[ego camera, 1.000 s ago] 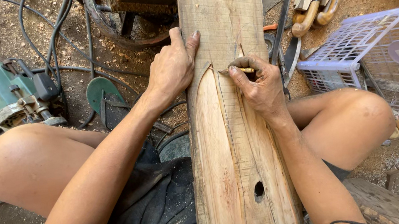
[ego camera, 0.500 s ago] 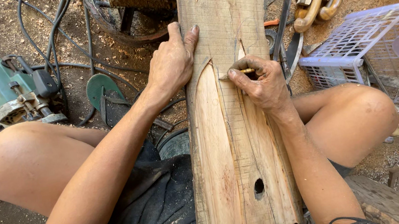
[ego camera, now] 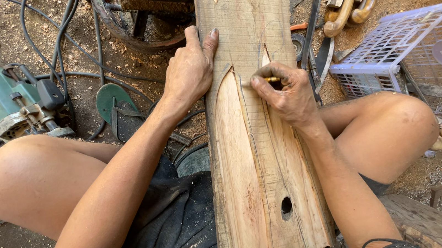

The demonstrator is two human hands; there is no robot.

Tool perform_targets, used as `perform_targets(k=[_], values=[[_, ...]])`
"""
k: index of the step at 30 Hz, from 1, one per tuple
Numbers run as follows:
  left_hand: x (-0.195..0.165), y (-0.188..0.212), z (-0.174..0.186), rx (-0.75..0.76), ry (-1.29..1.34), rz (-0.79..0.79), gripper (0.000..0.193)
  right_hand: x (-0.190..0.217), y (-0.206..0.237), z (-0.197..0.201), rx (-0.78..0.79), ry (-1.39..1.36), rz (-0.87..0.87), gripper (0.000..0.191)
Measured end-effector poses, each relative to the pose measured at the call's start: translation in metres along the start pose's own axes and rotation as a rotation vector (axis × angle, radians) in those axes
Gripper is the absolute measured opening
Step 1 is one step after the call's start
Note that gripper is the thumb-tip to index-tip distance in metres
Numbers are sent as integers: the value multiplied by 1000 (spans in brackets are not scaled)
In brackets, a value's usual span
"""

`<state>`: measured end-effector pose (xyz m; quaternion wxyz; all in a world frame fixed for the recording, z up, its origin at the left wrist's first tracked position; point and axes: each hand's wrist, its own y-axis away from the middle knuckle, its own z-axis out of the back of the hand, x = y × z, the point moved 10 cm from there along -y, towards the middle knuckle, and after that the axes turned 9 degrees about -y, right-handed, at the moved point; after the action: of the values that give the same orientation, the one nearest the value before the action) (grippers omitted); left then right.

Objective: The person uses a handheld electric router to carve a curved recess into a large wood plank, then uses a curved chisel to refine the carved area. The person marks the wood with a pencil to guide further carving.

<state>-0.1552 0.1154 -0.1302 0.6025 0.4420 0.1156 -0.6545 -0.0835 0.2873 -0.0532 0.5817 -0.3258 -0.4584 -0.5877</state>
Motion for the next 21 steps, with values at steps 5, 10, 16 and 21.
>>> perform_targets(k=[5,10,16,21], values=[[6,-7,-3,127,107,32,80,-1,-5,11,-180,-332,-72,15],[12,-7,-6,176,176,61,85,-2,-9,0,-275,-212,-169,20],[12,-6,-5,134,191,40,81,34,-9,1,-387,137,207,15],[11,-6,-2,107,205,22,76,23,0,14,-534,189,102,15]])
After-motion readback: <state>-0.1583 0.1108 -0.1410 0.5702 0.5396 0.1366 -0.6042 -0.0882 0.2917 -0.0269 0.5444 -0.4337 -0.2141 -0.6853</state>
